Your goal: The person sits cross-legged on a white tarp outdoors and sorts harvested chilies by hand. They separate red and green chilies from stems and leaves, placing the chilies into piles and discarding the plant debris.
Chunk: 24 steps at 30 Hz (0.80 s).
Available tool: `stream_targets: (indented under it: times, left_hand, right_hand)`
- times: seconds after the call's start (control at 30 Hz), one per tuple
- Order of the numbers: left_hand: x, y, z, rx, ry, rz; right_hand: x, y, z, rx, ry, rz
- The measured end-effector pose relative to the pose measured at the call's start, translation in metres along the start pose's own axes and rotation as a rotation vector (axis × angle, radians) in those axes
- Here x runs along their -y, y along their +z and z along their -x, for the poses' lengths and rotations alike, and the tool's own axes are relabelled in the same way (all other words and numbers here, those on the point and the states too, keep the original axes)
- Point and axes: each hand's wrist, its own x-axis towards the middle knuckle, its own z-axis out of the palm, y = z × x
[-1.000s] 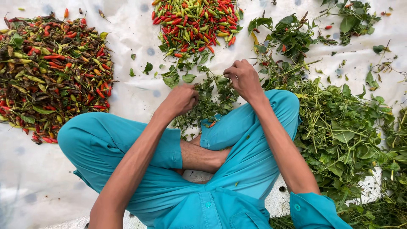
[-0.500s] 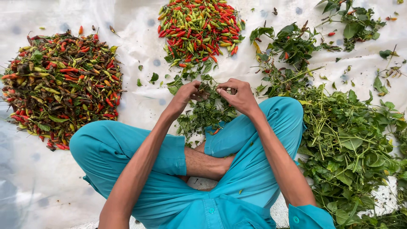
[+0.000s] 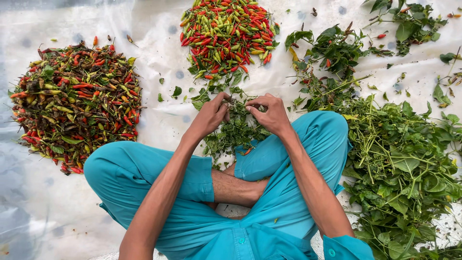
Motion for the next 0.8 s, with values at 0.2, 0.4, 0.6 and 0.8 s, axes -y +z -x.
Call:
stream_targets:
  times: [0.2, 0.4, 0.6, 0.8]
  left_hand:
    - [0.018, 0.010, -0.005, -0.053, 0.108, -0.183]
    - [0.021, 0.007, -0.007, -0.018, -0.072, 0.143]
    - [0.019, 0.002, -0.005, 0.026, -0.123, 0.532]
    - [0.057, 0.010, -0.020, 0.011, -0.169, 0.672]
  right_hand:
    - [-0.009, 0.008, 0.001, 0.025, 0.014, -0.062]
    - [-0.006, 0.005, 0.005, -0.025, 0.068, -0.088]
    - [-0.013, 0.008, 0.004, -0.124, 0.099, -0.065]
    - [-0.006, 0.012, 0.004, -0.145, 0.072, -0.078]
